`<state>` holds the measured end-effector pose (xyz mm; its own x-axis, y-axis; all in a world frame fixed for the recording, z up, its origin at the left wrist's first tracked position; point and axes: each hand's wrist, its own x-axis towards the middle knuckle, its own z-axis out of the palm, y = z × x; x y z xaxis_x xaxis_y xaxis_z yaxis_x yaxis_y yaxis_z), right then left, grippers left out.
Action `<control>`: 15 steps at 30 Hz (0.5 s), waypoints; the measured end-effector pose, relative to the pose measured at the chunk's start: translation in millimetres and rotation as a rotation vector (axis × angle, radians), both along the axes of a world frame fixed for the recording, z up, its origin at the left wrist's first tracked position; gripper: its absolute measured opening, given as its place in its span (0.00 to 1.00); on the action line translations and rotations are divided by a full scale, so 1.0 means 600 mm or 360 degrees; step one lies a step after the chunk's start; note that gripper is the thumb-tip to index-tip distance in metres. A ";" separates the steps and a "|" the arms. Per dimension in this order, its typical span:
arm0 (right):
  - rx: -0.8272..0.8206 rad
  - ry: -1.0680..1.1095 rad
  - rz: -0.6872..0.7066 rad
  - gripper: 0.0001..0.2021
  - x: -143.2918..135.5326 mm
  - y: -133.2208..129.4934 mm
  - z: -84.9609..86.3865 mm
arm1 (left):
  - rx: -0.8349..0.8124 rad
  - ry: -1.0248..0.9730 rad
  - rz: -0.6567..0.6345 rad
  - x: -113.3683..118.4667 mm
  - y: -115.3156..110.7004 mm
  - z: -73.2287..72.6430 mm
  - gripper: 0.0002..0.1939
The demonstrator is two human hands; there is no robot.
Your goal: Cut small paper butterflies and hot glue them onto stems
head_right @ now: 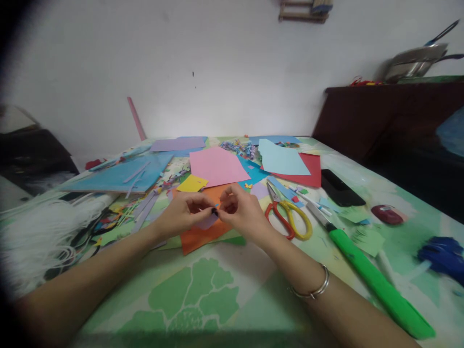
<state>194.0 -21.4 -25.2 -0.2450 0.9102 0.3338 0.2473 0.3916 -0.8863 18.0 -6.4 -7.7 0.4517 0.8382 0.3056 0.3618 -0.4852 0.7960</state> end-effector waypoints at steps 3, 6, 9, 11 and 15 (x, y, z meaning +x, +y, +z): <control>0.0106 -0.0170 0.0046 0.08 0.001 -0.004 0.006 | -0.0026 -0.0010 -0.0027 0.000 0.002 -0.002 0.07; 0.0197 -0.0275 0.0113 0.08 0.000 -0.010 0.013 | -0.0033 -0.0024 -0.0026 0.001 0.002 -0.003 0.07; 0.0255 -0.0308 0.0184 0.10 -0.004 -0.015 0.015 | -0.0041 -0.0052 -0.0020 0.003 0.001 -0.005 0.06; 0.0264 -0.0289 0.0211 0.11 -0.006 -0.016 0.014 | -0.0071 -0.0089 -0.0019 0.004 -0.001 -0.007 0.06; 0.0266 -0.0167 0.0194 0.11 -0.009 -0.012 0.011 | -0.0136 -0.0135 0.0056 0.002 -0.002 -0.008 0.07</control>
